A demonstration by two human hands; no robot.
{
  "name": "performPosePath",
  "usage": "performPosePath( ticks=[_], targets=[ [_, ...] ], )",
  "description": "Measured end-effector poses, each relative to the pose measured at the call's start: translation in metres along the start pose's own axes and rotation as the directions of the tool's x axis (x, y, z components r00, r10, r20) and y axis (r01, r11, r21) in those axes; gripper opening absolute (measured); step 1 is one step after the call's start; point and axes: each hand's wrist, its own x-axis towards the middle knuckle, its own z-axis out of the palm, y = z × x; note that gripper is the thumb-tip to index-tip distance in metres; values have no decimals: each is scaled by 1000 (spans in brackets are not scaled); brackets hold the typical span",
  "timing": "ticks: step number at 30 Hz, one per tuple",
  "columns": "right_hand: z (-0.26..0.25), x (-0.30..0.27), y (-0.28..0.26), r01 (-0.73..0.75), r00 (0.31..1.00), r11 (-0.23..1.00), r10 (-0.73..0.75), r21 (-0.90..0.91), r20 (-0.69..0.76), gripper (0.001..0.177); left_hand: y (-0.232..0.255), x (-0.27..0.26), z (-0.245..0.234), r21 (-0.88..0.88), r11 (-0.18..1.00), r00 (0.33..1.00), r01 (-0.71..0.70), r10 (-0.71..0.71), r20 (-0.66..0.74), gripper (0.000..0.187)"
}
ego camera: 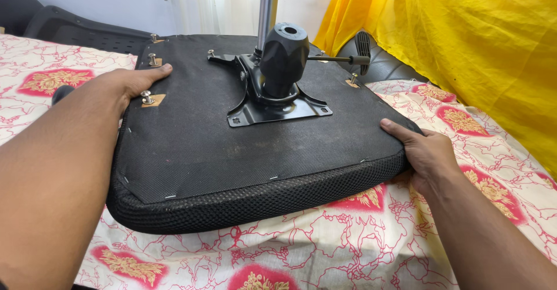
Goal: The person uses a screwdriver to remove screws from the underside of an office chair seat, detaching the central gas-lift mechanism and several metal brackets. The removed screws and brackets are placed on the table beside the seat.
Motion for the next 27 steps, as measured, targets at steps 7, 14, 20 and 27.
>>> performPosePath(
  ticks=[7,14,20,27],
  targets=[
    [-10,21,6,31,1000,999,-30,42,-7,41,1,-15,3,-69,995,995,-68,63,-81,71],
    [-41,66,9,64,998,975,-68,211,13,38,3,-71,23,-249,961,976,-119,67,-207,61],
    [-87,111,6,149,976,955,-184,258,116,35,7,-122,60,-472,861,975,-188,103,-199,60],
    [-144,143,-7,233,952,945,-270,231,144,33,26,-178,101,-496,849,976,-181,95,-194,62]
  ],
)
